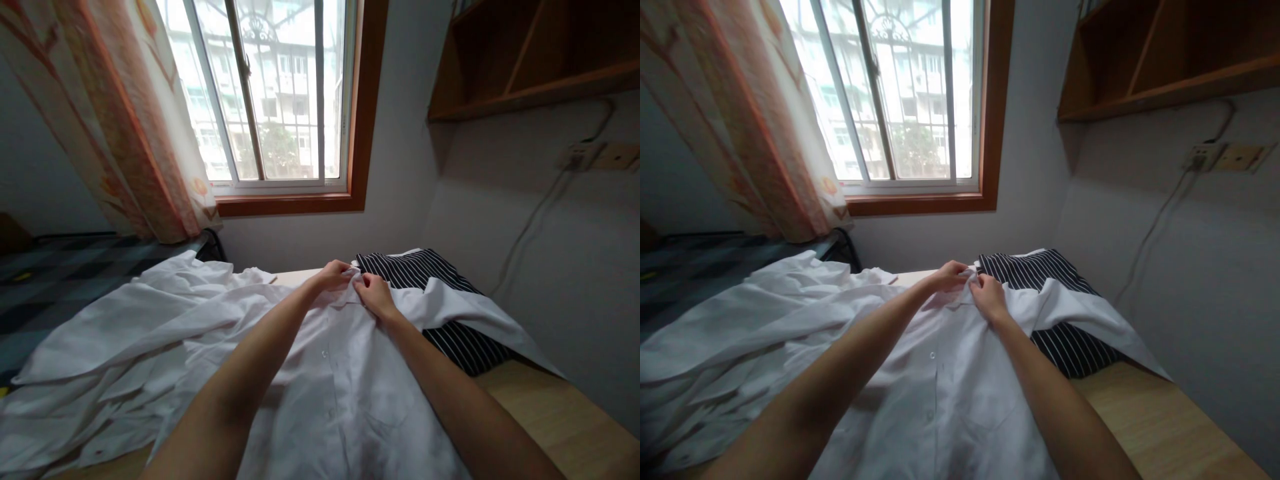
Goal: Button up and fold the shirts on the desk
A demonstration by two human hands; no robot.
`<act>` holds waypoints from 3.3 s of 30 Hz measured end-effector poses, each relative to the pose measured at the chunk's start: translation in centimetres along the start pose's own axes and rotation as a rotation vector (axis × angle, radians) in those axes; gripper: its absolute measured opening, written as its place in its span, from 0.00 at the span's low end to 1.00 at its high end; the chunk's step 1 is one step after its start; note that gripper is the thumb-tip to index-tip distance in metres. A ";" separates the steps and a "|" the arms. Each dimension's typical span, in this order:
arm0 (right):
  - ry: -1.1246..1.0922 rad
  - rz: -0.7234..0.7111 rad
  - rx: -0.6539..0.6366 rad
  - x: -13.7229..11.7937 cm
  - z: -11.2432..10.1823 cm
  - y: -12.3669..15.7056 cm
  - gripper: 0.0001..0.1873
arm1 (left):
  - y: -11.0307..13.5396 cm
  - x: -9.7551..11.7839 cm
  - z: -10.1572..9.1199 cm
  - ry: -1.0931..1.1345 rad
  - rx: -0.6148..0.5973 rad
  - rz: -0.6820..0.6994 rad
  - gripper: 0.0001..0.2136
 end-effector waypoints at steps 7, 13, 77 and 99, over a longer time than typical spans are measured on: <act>-0.283 0.091 0.069 1.5 -1.4 -0.9 0.09 | 1.4 1.0 -1.0 0.296 -0.231 -0.039 0.19; -0.157 -0.087 0.102 -1.0 -1.9 -0.4 0.10 | 1.2 2.2 -2.5 0.193 -0.120 0.012 0.20; 0.802 -0.372 -0.534 1.9 6.4 3.9 0.31 | 15.9 -2.3 -0.5 -0.807 0.098 -0.004 0.25; 0.527 -0.113 -0.208 -0.4 7.4 1.3 0.10 | 16.6 0.4 -4.1 -0.650 0.172 0.029 0.09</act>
Point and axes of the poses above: each hand's wrist, its own y-axis away from the middle knuckle, its own z-axis out of the palm, x = y × z, the point moved 8 cm from there along -y, towards the middle knuckle, and after that the axes turned 10 degrees about -y, right-handed, at the moved point
